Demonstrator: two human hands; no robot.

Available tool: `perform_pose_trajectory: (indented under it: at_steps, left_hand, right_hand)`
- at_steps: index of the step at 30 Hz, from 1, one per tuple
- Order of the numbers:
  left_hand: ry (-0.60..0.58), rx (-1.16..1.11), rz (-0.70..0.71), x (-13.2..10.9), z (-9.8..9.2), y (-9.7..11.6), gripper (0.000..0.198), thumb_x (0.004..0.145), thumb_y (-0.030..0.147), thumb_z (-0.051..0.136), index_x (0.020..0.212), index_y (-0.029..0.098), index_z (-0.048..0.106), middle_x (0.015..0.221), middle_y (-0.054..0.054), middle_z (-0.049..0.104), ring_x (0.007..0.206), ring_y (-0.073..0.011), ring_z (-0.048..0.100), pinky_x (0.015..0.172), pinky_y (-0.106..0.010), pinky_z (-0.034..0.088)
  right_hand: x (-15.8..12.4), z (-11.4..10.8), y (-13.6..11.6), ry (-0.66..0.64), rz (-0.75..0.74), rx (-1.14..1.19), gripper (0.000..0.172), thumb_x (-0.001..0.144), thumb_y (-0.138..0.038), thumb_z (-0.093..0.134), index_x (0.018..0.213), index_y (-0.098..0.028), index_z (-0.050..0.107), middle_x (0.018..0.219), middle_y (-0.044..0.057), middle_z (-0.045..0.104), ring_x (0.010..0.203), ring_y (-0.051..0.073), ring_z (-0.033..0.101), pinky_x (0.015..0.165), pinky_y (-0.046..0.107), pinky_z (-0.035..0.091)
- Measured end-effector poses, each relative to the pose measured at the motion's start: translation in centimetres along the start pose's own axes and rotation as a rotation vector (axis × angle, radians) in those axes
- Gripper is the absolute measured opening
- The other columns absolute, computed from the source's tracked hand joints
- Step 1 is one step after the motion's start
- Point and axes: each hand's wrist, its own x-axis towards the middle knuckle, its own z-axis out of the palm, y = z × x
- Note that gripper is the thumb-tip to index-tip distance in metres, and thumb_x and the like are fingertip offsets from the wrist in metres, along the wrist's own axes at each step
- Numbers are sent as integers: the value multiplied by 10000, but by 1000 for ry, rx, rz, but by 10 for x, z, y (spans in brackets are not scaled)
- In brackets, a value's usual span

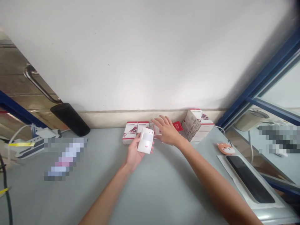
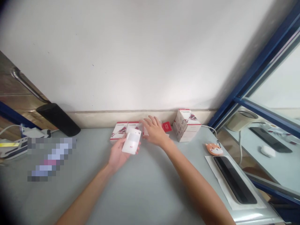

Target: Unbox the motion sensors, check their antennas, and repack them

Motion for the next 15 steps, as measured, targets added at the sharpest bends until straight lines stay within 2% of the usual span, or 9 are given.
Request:
perform_pose_trajectory:
  at_steps: [4, 7, 10, 15]
  left_hand:
    - [40, -17, -6, -2, 3, -1, 480, 929, 295, 580, 1381, 140, 541, 957, -128, 794, 730, -260, 761, 687, -365, 594]
    - [48, -16, 0, -5, 6, 0, 475, 938, 286, 574, 1392, 155, 527, 976, -129, 797, 738, -265, 766, 688, -362, 590]
    - [19, 3, -26, -7, 10, -1, 469, 941, 275, 558, 1390, 146, 526, 979, -141, 796, 753, -280, 769, 672, -361, 582]
    - [-63, 47, -103, -8, 11, -6, 532, 950, 314, 542, 1441, 110, 512, 944, -154, 793, 709, -278, 748, 668, -369, 568]
  right_hand:
    - [-1, 2, 9, -10, 44, 43, 704, 932, -207, 667, 1596, -249, 438, 1579, 117, 553, 1598, 359, 290, 1314, 614, 178]
    - [-6, -2, 12, 14, 40, 78, 664, 944, -209, 642, 1576, -291, 455, 1559, 96, 576, 1583, 349, 318, 1289, 634, 220]
    - [-14, -10, 12, 34, 19, 138, 661, 949, -198, 626, 1572, -330, 451, 1486, 77, 638, 1559, 341, 356, 1260, 638, 278]
    - [-32, -18, 8, 34, -34, 216, 697, 919, -138, 613, 1565, -343, 452, 1555, 67, 579, 1551, 322, 382, 1247, 615, 334]
